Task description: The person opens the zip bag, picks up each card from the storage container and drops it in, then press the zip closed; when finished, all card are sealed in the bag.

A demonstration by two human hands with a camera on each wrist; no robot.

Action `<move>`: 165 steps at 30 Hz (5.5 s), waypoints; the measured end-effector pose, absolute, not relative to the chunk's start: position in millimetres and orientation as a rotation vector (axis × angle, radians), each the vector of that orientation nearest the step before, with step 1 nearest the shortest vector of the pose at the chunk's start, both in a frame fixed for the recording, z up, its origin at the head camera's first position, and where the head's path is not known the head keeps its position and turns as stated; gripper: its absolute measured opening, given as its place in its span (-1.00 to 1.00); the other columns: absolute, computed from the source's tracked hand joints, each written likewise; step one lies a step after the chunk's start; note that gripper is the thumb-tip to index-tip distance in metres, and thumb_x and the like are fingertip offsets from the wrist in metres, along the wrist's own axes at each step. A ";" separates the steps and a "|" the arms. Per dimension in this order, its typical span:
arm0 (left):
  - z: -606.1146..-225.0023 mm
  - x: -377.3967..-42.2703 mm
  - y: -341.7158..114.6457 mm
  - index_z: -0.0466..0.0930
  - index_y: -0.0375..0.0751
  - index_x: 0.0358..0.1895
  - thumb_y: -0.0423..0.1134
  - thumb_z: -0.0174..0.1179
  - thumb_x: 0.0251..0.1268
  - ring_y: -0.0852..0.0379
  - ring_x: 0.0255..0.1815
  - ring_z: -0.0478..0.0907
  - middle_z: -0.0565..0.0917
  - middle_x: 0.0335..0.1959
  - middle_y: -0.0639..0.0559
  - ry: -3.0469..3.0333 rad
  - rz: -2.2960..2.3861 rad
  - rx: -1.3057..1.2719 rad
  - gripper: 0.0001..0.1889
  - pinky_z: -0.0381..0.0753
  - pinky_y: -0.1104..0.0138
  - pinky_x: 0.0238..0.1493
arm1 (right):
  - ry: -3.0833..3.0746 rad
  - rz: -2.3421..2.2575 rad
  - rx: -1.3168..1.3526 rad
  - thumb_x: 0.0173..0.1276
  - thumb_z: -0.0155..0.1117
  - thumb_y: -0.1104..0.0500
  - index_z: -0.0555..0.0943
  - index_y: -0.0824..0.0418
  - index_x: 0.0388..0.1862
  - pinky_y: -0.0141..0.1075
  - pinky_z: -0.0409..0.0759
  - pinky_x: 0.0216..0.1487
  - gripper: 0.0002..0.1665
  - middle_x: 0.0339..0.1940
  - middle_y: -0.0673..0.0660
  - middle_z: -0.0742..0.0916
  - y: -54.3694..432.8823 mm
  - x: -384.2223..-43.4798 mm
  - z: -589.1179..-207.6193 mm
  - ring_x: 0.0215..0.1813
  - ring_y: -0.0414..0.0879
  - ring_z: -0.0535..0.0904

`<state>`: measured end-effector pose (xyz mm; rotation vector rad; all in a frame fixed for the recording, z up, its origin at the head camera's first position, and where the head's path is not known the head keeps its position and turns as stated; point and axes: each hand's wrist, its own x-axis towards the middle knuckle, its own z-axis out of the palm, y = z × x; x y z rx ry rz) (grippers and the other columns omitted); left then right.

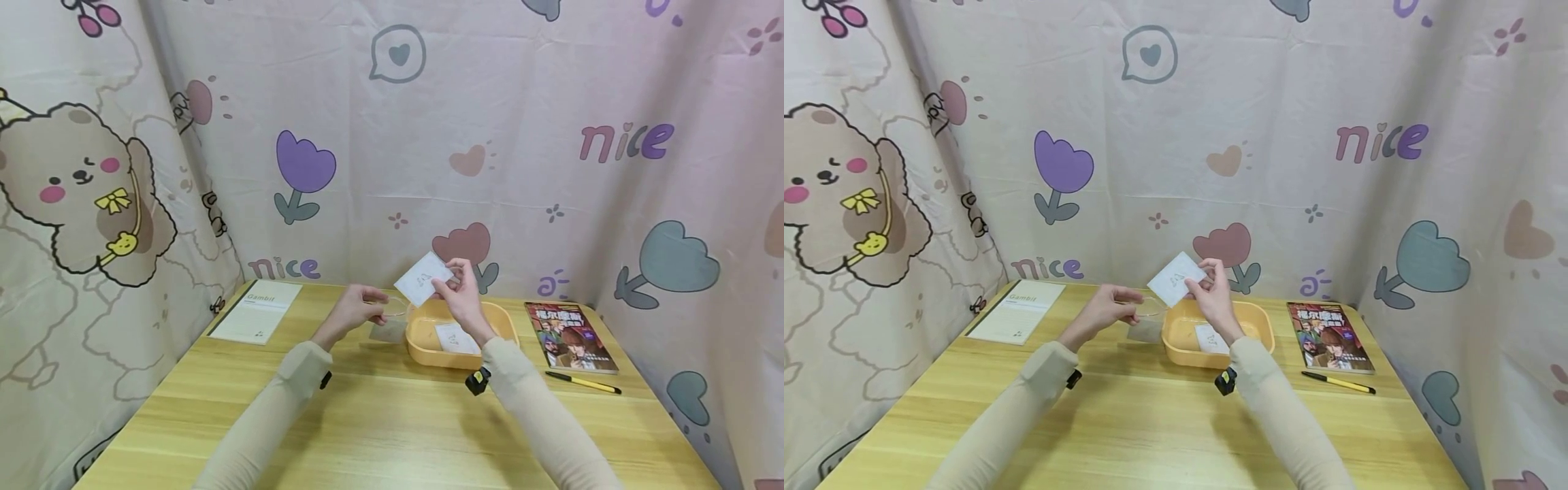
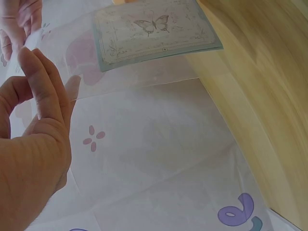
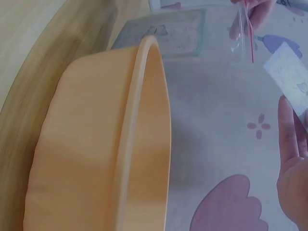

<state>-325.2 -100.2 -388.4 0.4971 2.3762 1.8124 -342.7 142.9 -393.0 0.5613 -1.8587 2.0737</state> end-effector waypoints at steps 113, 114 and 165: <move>-385.8 -319.7 -104.7 0.52 -0.56 0.14 -0.48 0.16 0.32 0.17 -0.48 0.67 0.62 0.10 -0.40 2.381 1.795 0.470 -0.65 0.79 0.16 -0.20 | -2.657 1.429 0.771 0.29 0.21 0.40 0.65 0.44 -0.01 -0.36 0.68 -0.25 -0.70 -0.08 0.42 0.72 225.2 -359.0 -445.9 -0.18 -0.13 0.64; -385.7 -319.7 -104.7 0.52 -0.56 0.13 -0.48 0.15 0.31 0.17 -0.48 0.67 0.62 0.09 -0.39 2.382 1.794 0.467 -0.66 0.79 0.15 -0.19 | -2.677 1.414 0.761 0.28 0.21 0.41 0.64 0.44 0.01 -0.35 0.68 -0.22 -0.68 -0.07 0.40 0.72 226.4 -359.2 -446.9 -0.16 -0.12 0.64; -387.0 -320.5 -102.7 0.54 -0.54 0.12 -0.52 0.12 0.29 0.18 -0.50 0.68 0.63 0.06 -0.42 2.365 1.785 0.483 -0.66 0.77 0.06 -0.16 | -2.871 1.139 0.642 0.04 0.39 0.51 0.68 0.33 0.03 -0.19 0.63 -0.07 -0.50 0.03 0.27 0.68 228.3 -369.8 -473.1 -0.06 0.06 0.55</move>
